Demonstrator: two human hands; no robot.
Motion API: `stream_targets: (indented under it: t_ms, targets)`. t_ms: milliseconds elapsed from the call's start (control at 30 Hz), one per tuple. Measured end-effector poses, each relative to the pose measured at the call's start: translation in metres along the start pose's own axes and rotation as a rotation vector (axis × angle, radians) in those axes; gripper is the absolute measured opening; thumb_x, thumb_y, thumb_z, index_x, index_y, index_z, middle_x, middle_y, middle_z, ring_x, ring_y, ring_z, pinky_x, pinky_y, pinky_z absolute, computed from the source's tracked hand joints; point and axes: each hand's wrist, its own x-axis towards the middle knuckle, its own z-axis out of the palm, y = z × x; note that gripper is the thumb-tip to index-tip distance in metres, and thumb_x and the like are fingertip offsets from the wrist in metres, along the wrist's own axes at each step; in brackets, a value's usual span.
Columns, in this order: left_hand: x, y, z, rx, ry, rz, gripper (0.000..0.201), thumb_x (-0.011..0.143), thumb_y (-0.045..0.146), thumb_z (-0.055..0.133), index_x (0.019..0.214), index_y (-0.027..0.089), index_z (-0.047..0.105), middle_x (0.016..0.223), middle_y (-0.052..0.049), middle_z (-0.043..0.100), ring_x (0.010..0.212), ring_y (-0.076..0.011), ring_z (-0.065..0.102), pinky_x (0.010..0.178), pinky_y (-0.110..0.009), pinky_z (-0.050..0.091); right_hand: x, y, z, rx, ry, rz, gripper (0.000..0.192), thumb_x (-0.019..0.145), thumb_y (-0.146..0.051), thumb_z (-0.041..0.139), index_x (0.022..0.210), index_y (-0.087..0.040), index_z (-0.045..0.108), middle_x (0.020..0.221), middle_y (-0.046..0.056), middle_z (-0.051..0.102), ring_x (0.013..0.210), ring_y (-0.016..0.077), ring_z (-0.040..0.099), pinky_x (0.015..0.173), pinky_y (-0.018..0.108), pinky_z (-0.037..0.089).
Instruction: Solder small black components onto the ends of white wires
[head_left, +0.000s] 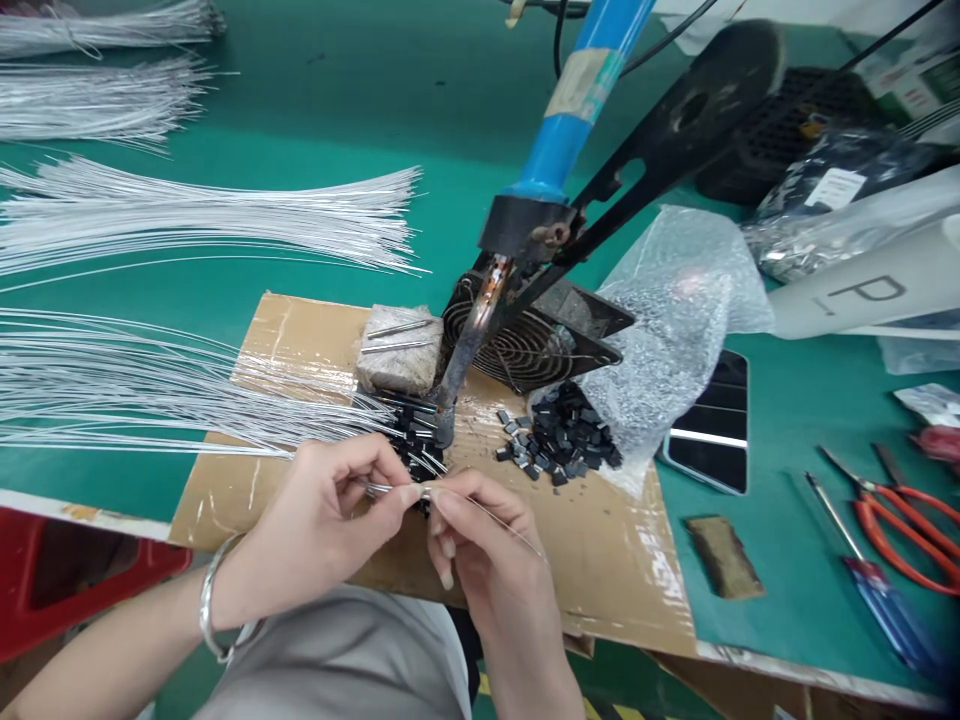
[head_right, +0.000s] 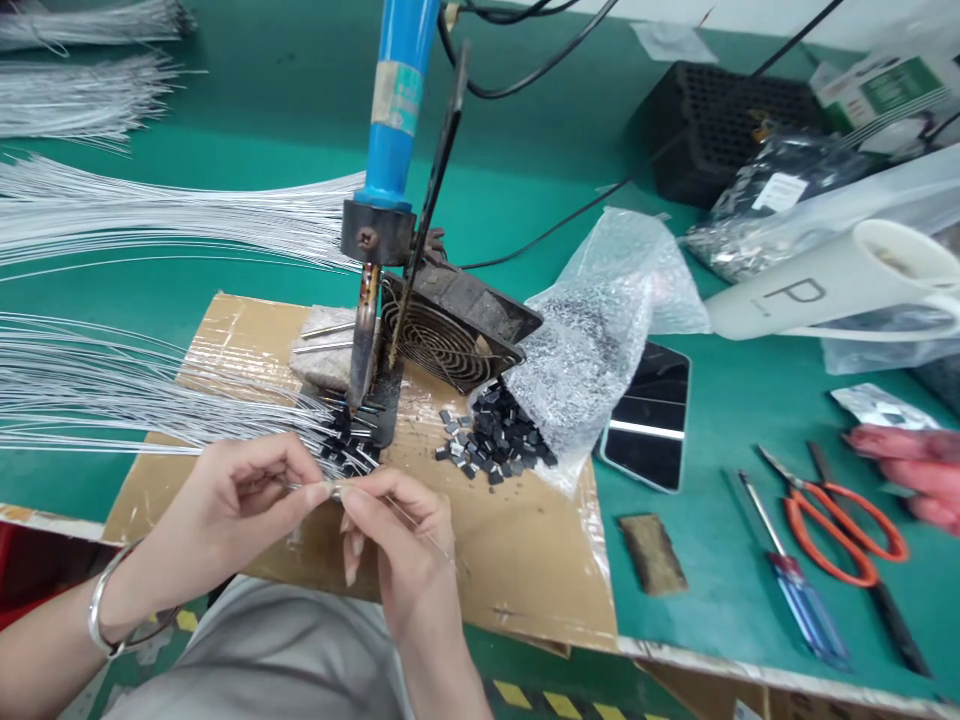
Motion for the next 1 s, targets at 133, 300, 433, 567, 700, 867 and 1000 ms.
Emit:
stream_targets:
  t_ms: [133, 300, 433, 567, 700, 867, 1000]
  targets:
    - [0.000, -0.003, 0.002, 0.026, 0.040, 0.009, 0.021, 0.096, 0.029, 0.064, 0.079, 0.017, 0.066, 0.065, 0.002, 0.057, 0.054, -0.0095, 0.037, 0.048, -0.023, 0.025, -0.001, 0.002, 0.000, -0.021, 0.008, -0.011, 0.023, 0.080, -0.038, 0.086, 0.073, -0.017, 0.079, 0.058, -0.001, 0.062, 0.044, 0.0086, 0.049, 0.038, 0.019, 0.045]
    - [-0.003, -0.009, 0.008, 0.070, 0.102, 0.056, 0.020, 0.097, 0.028, 0.063, 0.080, 0.018, 0.068, 0.065, 0.001, 0.057, 0.054, -0.0103, 0.039, 0.048, -0.024, 0.027, -0.002, 0.004, 0.003, 0.011, 0.023, -0.040, 0.020, 0.081, -0.036, 0.086, 0.075, -0.018, 0.081, 0.059, -0.001, 0.062, 0.045, 0.0087, 0.050, 0.038, 0.019, 0.047]
    - [-0.003, -0.010, 0.012, 0.159, 0.182, 0.136, 0.019, 0.096, 0.023, 0.063, 0.079, 0.018, 0.068, 0.060, 0.004, 0.052, 0.052, -0.0093, 0.035, 0.047, -0.024, 0.026, -0.001, 0.005, 0.007, 0.056, 0.042, -0.057, 0.018, 0.079, -0.037, 0.088, 0.075, -0.020, 0.083, 0.057, -0.002, 0.061, 0.043, 0.0072, 0.049, 0.038, 0.016, 0.046]
    - [-0.003, -0.011, 0.016, 0.165, 0.222, 0.173, 0.018, 0.096, 0.021, 0.063, 0.079, 0.018, 0.068, 0.063, 0.003, 0.058, 0.052, -0.0092, 0.038, 0.047, -0.023, 0.029, -0.001, 0.006, 0.012, 0.104, 0.063, -0.068, 0.018, 0.076, -0.037, 0.090, 0.074, -0.020, 0.085, 0.056, -0.002, 0.061, 0.042, 0.0053, 0.049, 0.037, 0.013, 0.045]
    - [-0.004, -0.013, 0.018, 0.120, 0.234, 0.147, 0.018, 0.096, 0.025, 0.063, 0.080, 0.019, 0.067, 0.065, 0.001, 0.060, 0.053, -0.0101, 0.042, 0.048, -0.023, 0.032, -0.001, 0.007, 0.014, 0.119, 0.079, -0.081, 0.019, 0.075, -0.038, 0.091, 0.072, -0.021, 0.084, 0.055, -0.002, 0.060, 0.041, 0.0050, 0.048, 0.037, 0.013, 0.045]
    - [-0.003, -0.011, 0.019, 0.059, 0.225, 0.079, 0.020, 0.096, 0.030, 0.064, 0.079, 0.019, 0.065, 0.060, 0.003, 0.055, 0.050, -0.0095, 0.039, 0.045, -0.023, 0.030, -0.002, 0.006, 0.015, 0.107, 0.088, -0.082, 0.019, 0.075, -0.038, 0.092, 0.072, -0.021, 0.084, 0.055, -0.002, 0.060, 0.041, 0.0057, 0.050, 0.037, 0.014, 0.047]
    - [-0.001, -0.007, 0.018, 0.025, 0.247, 0.061, 0.020, 0.092, 0.032, 0.071, 0.077, 0.020, 0.067, 0.063, 0.000, 0.064, 0.052, -0.0114, 0.052, 0.046, -0.022, 0.039, -0.003, 0.005, 0.012, 0.088, 0.069, -0.079, 0.020, 0.081, -0.042, 0.088, 0.084, -0.022, 0.087, 0.065, 0.000, 0.066, 0.048, 0.0078, 0.057, 0.042, 0.016, 0.053]
